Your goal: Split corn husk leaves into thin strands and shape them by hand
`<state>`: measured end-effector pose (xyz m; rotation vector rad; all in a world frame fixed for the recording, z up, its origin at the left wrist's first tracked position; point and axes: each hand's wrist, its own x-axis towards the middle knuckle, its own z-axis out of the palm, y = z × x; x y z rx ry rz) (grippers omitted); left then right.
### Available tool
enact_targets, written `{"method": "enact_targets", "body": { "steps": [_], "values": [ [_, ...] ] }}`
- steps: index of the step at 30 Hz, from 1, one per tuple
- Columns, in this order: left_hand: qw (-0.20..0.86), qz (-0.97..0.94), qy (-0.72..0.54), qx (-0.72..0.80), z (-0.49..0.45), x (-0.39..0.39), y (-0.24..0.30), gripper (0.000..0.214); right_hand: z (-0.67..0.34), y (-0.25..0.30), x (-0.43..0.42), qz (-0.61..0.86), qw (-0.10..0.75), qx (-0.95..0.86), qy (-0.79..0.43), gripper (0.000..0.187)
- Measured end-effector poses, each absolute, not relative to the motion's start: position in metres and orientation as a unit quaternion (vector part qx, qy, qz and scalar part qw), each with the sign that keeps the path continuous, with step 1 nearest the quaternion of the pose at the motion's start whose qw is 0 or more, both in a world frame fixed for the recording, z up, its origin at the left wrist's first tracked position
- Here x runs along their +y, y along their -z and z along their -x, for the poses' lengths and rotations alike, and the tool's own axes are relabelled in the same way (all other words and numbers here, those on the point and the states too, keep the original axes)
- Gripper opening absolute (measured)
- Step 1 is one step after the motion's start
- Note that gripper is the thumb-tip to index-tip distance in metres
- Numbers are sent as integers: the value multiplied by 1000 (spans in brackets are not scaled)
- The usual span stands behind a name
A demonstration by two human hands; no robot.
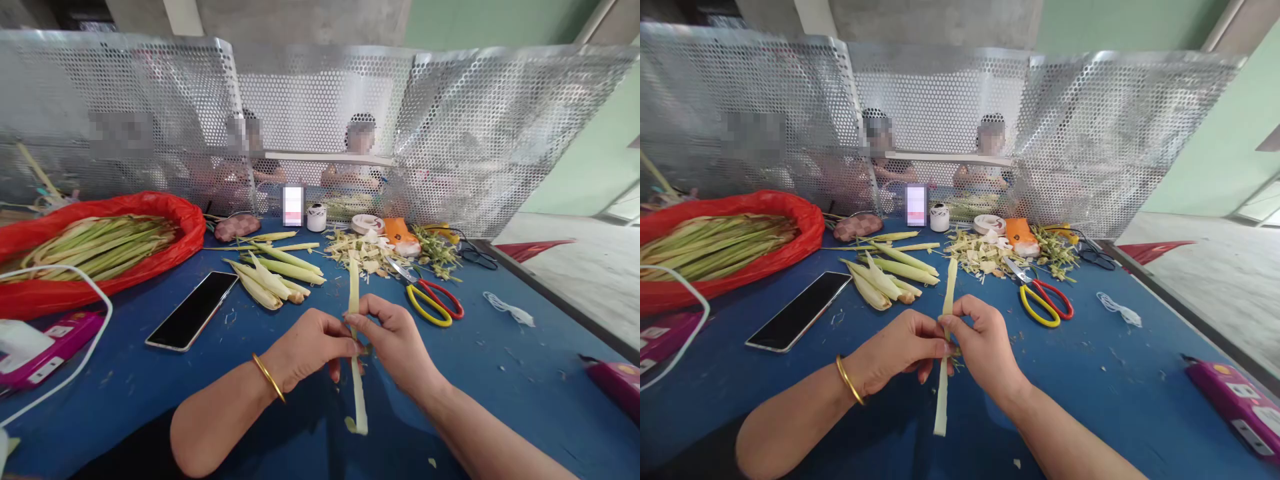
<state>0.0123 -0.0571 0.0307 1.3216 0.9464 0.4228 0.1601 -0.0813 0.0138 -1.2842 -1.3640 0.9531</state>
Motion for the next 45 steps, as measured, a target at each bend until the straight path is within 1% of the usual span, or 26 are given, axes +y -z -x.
{"method": "enact_targets", "body": {
  "steps": [2, 5, 10, 13, 15, 17, 19, 23, 26, 30, 33, 34, 36, 38, 42, 45],
  "values": [
    [669, -591, -179, 414, -12, -56, -29, 23, -159, -13, -82, 543, 496, -578, -353, 25],
    [664, -603, -169, 407, -13, -57, -26, 23, -157, -12, -83, 549, 498, -583, -333, 24],
    [653, -601, -218, 406, -13, -58, -25, 27, -168, -20, -74, 518, 478, -581, -407, 27],
    [645, -580, -269, 419, -11, -53, -27, 32, -183, -28, -66, 490, 452, -623, -410, 38],
    [651, -563, -292, 418, -8, -49, -29, 36, -192, -32, -64, 473, 413, -674, -390, 38],
    [656, -551, -309, 413, -5, -45, -31, 41, -198, -34, -63, 469, 376, -719, -348, 30],
    [661, -541, -323, 407, -4, -43, -32, 42, -200, -34, -63, 475, 359, -742, -309, 24],
    [658, -542, -315, 417, -3, -45, -31, 35, -197, -32, -62, 487, 367, -747, -264, 24],
    [639, -558, -299, 437, -4, -46, -29, 26, -193, -28, -62, 485, 380, -761, -205, 23],
    [637, -545, -313, 447, -7, -47, -27, 22, -188, -24, -63, 469, 393, -789, -51, 24],
    [639, -511, -362, 446, -8, -46, -27, 24, -186, -25, -68, 470, 421, -773, 64, 11],
    [642, -499, -377, 444, -8, -45, -27, 26, -186, -26, -70, 471, 434, -763, 82, 11],
    [647, -482, -399, 435, -8, -44, -28, 26, -183, -26, -75, 478, 446, -753, 76, 12],
    [650, -472, -417, 425, -8, -44, -28, 24, -179, -24, -78, 490, 428, -759, 26, 19],
    [649, -466, -431, 419, -9, -44, -27, 24, -168, -13, -78, 506, 396, -762, -78, 28],
    [635, -467, -443, 426, -12, -46, -22, 21, -164, -9, -78, 484, 396, -775, -89, 34]
  ]
}}
